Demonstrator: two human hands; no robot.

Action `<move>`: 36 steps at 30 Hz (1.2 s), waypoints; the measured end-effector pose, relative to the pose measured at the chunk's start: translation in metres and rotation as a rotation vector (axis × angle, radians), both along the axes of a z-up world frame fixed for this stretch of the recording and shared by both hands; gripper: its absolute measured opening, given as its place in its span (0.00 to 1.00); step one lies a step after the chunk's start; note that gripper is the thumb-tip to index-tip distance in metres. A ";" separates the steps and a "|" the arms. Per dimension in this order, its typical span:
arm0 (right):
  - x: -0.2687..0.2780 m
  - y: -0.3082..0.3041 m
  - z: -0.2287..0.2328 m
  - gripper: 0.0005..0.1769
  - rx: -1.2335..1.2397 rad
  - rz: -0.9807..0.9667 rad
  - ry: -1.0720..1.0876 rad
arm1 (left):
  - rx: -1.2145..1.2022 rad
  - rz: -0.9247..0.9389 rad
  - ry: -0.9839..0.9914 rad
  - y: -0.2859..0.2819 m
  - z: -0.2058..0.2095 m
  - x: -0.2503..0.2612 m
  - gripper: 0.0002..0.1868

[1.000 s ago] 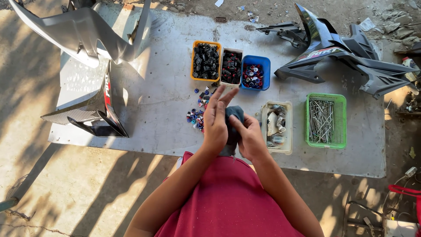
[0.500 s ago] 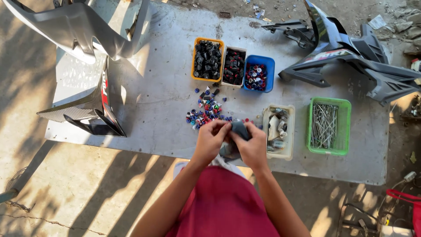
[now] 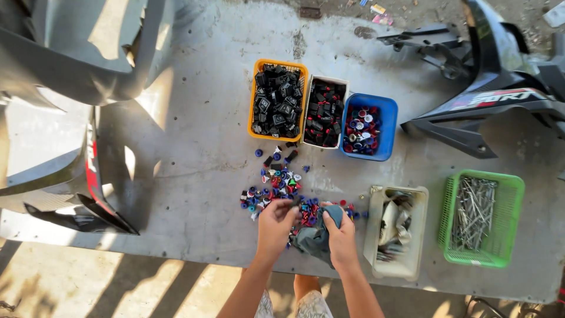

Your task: The person picks up small plastic bottle caps from a pile on a table and wipes them with a cloth. They handle the caps one by one, cleaning them before placing them back on the table or into containers.

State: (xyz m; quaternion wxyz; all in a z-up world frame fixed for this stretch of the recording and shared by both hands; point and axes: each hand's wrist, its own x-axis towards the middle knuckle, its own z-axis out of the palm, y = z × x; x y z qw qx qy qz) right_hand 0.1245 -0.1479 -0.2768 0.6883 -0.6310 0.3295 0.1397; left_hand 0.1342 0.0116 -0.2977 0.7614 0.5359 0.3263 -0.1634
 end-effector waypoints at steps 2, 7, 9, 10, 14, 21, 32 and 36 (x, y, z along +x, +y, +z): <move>0.016 0.009 -0.032 0.16 0.056 -0.041 0.033 | 0.177 -0.036 -0.036 -0.007 -0.023 0.031 0.14; 0.064 0.035 -0.081 0.19 0.190 -0.156 0.122 | 0.481 -0.041 -0.132 -0.010 -0.095 0.106 0.12; 0.075 0.044 -0.087 0.37 0.217 -0.089 0.136 | 0.531 -0.108 -0.014 -0.009 -0.116 0.124 0.14; 0.073 0.040 -0.105 0.37 0.216 -0.091 0.151 | 0.530 -0.111 0.000 -0.009 -0.121 0.129 0.14; 0.065 0.028 -0.139 0.19 0.187 -0.069 0.007 | 0.514 -0.118 -0.018 -0.012 -0.140 0.142 0.14; 0.046 0.000 -0.168 0.18 0.126 -0.127 0.001 | 0.475 -0.210 -0.037 -0.058 -0.181 0.191 0.17; 0.035 -0.009 -0.148 0.18 0.108 -0.121 0.039 | 1.148 -0.528 -0.376 -0.009 -0.145 0.084 0.18; 0.020 -0.009 -0.156 0.18 0.097 -0.084 0.059 | 1.580 -0.940 -0.357 0.022 -0.213 -0.004 0.33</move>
